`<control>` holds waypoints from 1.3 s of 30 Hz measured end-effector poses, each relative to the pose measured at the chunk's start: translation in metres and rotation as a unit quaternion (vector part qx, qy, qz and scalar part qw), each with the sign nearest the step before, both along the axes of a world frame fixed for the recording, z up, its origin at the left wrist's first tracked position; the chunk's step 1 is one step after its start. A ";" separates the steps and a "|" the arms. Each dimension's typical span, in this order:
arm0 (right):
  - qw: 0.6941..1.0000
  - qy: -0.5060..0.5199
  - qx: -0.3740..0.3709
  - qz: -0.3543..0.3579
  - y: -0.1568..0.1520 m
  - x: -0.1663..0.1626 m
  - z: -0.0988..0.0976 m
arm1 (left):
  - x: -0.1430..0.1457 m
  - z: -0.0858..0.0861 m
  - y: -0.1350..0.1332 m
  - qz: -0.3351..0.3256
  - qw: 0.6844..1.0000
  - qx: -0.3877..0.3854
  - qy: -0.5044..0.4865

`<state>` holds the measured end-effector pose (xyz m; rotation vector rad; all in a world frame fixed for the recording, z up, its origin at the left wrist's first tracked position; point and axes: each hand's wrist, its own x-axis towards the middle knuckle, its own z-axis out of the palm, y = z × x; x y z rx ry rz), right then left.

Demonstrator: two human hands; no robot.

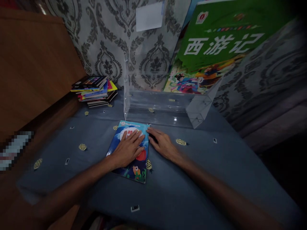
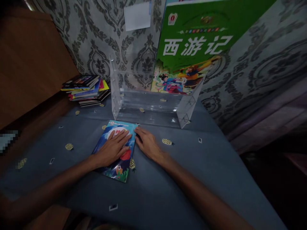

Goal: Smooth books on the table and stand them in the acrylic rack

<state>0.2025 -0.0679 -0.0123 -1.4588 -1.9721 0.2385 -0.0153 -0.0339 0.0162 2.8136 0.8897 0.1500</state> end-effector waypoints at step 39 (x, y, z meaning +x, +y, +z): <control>0.995 -0.070 -0.064 -0.029 0.025 -0.004 -0.002 | -0.029 -0.022 0.071 0.118 0.985 0.062 -0.108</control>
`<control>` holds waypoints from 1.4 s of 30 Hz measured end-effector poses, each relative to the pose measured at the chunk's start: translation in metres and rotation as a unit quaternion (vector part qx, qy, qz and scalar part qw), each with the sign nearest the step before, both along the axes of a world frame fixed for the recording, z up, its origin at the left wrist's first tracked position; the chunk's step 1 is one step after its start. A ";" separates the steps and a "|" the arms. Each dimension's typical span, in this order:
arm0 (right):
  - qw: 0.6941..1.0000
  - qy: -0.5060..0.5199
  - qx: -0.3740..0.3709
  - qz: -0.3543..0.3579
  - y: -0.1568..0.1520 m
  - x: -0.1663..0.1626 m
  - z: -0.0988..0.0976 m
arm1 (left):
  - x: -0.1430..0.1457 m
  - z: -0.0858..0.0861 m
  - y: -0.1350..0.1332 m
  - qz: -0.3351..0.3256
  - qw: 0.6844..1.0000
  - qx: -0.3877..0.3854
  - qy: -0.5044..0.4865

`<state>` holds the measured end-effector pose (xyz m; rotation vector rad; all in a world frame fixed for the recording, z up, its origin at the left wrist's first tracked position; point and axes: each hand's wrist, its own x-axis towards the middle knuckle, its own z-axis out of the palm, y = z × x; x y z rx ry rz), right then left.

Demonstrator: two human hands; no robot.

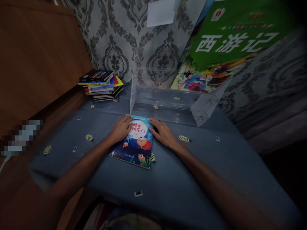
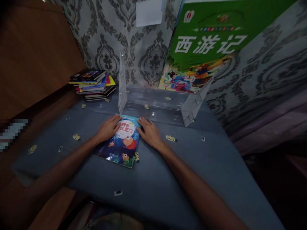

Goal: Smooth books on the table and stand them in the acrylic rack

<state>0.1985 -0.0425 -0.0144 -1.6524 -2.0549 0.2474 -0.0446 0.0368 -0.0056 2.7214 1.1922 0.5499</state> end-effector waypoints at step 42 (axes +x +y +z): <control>0.987 0.032 -0.042 0.150 -0.093 -0.038 0.021 | -0.002 -0.005 0.001 0.023 0.999 0.000 -0.045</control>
